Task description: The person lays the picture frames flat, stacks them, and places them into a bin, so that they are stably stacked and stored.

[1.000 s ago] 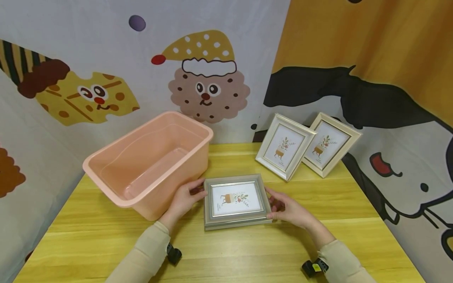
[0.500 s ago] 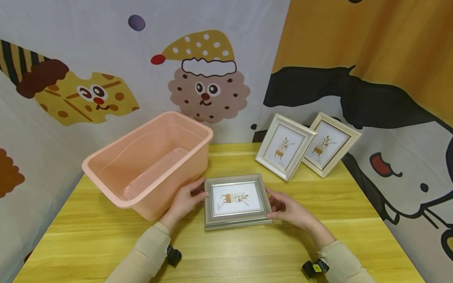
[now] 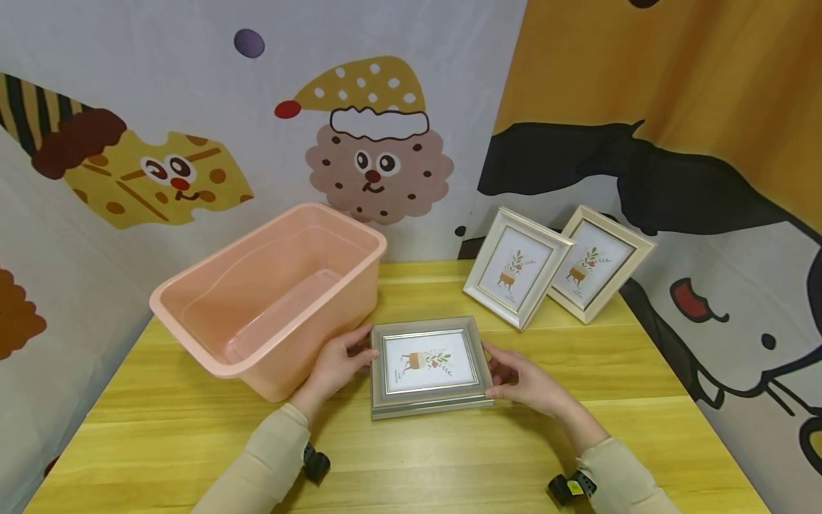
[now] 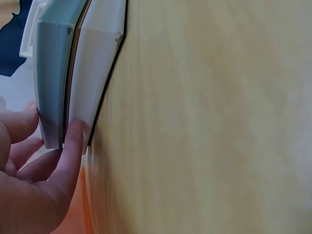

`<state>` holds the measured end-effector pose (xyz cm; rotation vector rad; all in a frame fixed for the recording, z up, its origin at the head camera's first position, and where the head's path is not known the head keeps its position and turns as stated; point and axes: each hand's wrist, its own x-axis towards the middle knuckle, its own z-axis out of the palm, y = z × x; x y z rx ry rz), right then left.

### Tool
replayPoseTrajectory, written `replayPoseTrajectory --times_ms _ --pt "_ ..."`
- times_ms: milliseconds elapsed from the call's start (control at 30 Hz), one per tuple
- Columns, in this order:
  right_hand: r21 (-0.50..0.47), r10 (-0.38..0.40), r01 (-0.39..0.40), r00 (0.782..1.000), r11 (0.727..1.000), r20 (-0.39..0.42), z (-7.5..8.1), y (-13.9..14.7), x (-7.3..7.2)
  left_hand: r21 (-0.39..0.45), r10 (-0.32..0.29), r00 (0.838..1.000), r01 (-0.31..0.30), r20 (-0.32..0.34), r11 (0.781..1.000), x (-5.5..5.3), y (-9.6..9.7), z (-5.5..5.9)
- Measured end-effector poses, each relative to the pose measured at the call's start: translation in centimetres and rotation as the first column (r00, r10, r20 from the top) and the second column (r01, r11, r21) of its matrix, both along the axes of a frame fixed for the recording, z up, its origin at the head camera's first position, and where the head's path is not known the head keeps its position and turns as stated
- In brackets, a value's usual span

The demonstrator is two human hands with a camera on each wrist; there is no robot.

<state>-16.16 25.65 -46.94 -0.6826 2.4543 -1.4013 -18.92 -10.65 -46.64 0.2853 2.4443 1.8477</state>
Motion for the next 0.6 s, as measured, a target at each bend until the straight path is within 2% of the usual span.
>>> replayPoseTrajectory --times_ms 100,267,600 --pt "-0.013 0.002 -0.002 1.0 1.0 0.003 0.0 0.0 0.0 0.009 -0.009 1.0 0.009 0.01 1.0 -0.2 -0.2 -0.4" --pt "-0.035 0.008 -0.007 1.0 0.999 0.024 -0.1 0.3 -0.1 0.022 -0.023 1.0 0.023 0.006 1.0 -0.1 -0.3 -0.2" --pt "-0.043 -0.029 0.029 1.0 0.999 0.003 0.5 1.9 -0.4 -0.039 -0.002 0.999 0.0 -0.051 0.999 0.8 -0.9 1.2"
